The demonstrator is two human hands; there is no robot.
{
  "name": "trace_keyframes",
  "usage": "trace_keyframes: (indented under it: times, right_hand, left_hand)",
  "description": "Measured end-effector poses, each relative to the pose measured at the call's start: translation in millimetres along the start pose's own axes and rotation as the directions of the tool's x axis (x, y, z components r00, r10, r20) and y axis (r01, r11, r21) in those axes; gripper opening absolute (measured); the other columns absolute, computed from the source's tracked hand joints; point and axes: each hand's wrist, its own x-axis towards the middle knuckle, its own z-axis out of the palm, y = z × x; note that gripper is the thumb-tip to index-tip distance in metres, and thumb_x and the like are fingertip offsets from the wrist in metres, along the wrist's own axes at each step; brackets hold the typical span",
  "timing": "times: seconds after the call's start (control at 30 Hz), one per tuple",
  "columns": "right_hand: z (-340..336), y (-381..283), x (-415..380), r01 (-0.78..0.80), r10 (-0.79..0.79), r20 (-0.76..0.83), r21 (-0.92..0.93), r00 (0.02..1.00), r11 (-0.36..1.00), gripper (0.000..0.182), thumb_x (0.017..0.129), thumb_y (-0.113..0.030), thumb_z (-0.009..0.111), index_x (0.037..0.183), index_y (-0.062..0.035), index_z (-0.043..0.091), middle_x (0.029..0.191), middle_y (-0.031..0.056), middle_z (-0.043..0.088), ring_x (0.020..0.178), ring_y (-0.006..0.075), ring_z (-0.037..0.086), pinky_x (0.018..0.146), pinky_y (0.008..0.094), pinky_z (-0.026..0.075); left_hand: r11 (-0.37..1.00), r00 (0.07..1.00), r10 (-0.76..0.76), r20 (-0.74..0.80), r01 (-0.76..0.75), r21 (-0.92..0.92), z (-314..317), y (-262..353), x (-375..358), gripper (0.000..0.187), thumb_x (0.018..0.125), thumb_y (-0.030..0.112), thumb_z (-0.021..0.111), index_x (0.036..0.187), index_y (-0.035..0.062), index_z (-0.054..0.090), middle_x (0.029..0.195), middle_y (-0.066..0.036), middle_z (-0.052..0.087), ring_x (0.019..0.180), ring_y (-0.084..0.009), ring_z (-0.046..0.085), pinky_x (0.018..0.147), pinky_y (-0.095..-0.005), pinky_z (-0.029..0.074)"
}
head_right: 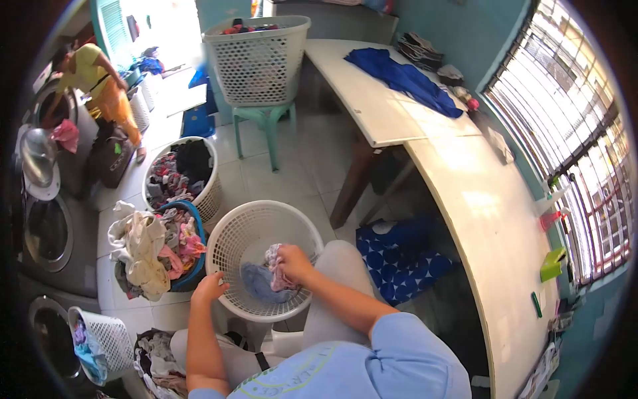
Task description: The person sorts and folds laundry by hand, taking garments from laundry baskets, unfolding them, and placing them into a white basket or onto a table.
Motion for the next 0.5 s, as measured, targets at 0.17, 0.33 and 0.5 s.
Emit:
trace_keyframes:
  times: [0.17, 0.33, 0.5]
  right_hand:
    - [-132.4, -83.7, 13.4, 0.104, -0.057, -0.31, 0.138, 0.949, 0.985, 0.033, 0.061, 0.001, 0.068, 0.092, -0.0032, 0.056, 0.088, 0.0085, 0.055, 0.085, 0.0211, 0.057, 0.074, 0.0305, 0.047]
    - [-292.6, -124.0, -35.5, 0.266, -0.031, -0.698, 0.231, 0.716, 0.936, 0.018, 0.078, -0.005, 0.057, 0.096, -0.0081, 0.056, 0.093, 0.0019, 0.053, 0.089, 0.0123, 0.05, 0.081, 0.0273, 0.042]
    - [-443.0, -17.8, -134.3, 0.255, -0.04, -0.92, 0.066, 0.389, 0.965, 0.02, 0.088, -0.008, 0.053, 0.107, -0.0033, 0.057, 0.097, 0.0018, 0.054, 0.089, 0.011, 0.051, 0.081, 0.0236, 0.04]
  left_hand:
    - [0.995, 1.0, -0.017, 0.003, 0.017, 0.1, 0.7, -6.8, -2.0, 0.05, 0.08, 0.033, 0.067, 0.12, 0.0044, 0.057, 0.116, -0.017, 0.061, 0.109, -0.0332, 0.056, 0.091, -0.0411, 0.045]
    - [0.988, 0.991, -0.07, 0.11, 0.054, 0.146, -9.1, 8.9, -5.6, 0.051, 0.081, 0.034, 0.066, 0.121, 0.0055, 0.055, 0.118, -0.018, 0.059, 0.112, -0.0314, 0.055, 0.095, -0.0401, 0.043]
    - [0.987, 0.996, -0.002, 0.093, -0.012, 0.157, 11.5, -8.6, 10.8, 0.051, 0.082, 0.036, 0.064, 0.121, 0.005, 0.055, 0.119, -0.018, 0.059, 0.112, -0.032, 0.055, 0.095, -0.0405, 0.043]
